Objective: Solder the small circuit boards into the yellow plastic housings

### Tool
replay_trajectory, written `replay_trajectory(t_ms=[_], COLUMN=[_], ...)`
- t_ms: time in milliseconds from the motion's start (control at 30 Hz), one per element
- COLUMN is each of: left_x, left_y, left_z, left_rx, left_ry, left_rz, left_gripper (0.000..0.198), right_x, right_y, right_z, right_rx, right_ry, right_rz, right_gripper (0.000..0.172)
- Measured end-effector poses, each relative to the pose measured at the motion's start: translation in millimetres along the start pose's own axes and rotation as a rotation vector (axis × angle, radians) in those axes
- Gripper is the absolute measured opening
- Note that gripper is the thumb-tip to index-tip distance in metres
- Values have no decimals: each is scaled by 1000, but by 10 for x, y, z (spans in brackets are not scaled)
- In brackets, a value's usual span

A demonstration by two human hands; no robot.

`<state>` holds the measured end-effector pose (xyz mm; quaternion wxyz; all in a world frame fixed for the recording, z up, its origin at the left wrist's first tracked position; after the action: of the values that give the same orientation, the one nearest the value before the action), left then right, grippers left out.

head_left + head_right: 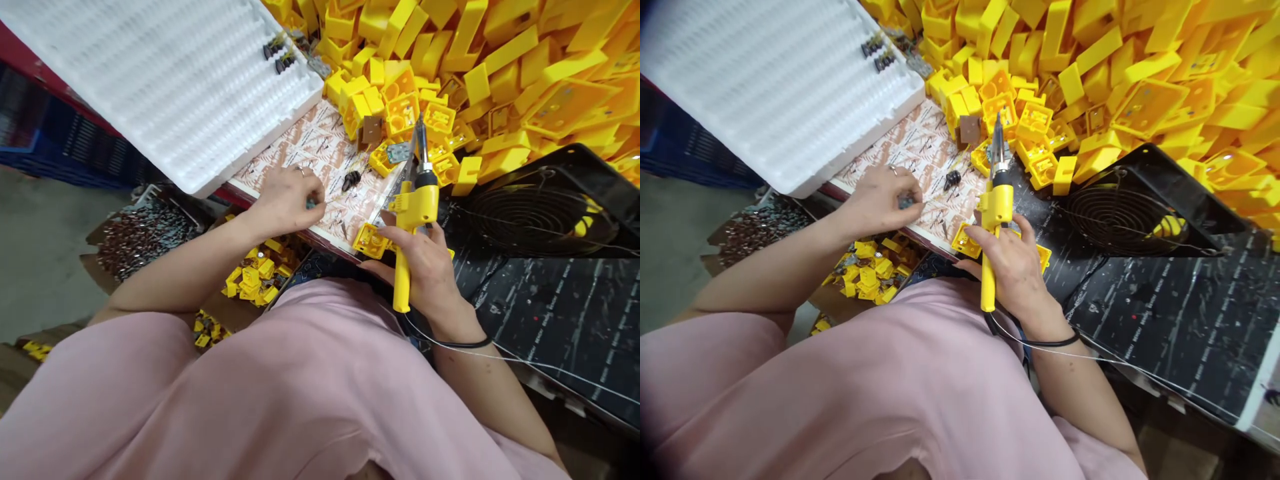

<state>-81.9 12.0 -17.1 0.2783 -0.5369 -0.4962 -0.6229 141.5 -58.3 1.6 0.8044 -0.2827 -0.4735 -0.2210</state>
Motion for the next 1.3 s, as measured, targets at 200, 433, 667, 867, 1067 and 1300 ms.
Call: replay_trajectory(t_ms=[200, 433, 667, 867, 1067, 1300], left_x=[132, 39, -18, -20, 109, 91], left_y=[-25, -58, -59, -103, -194, 106], left_z=[-175, -175, -102, -21, -56, -184], left_rx=[-50, -68, -82, 37, 74, -226], left_ry=[157, 103, 83, 99, 238, 337], left_rz=[-103, -342, -218, 79, -98, -413], left_gripper=[22, 45, 43, 38, 24, 20], right_x=[-48, 125, 474, 459, 176, -124], right_y=[71, -51, -80, -41, -42, -57], right_z=[-52, -16, -166, -184, -62, 100], right_rx=[-10, -15, -59, -58, 8, -4], right_ry=[31, 142, 168, 102, 59, -14], right_rz=[45, -2, 39, -8, -20, -36], right_gripper=[44, 37, 23, 33, 31, 27])
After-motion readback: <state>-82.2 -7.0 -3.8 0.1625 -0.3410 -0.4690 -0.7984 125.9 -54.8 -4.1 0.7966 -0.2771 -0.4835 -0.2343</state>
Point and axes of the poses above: each hand's wrist, its own z-axis towards the middle knuckle, its own x-axis out of the back of the hand, y = z × x, the point moved 6 cm from there along z, towards the middle knuckle, and after that the axes turned 7 degrees about -y, right-handed, at the moved point
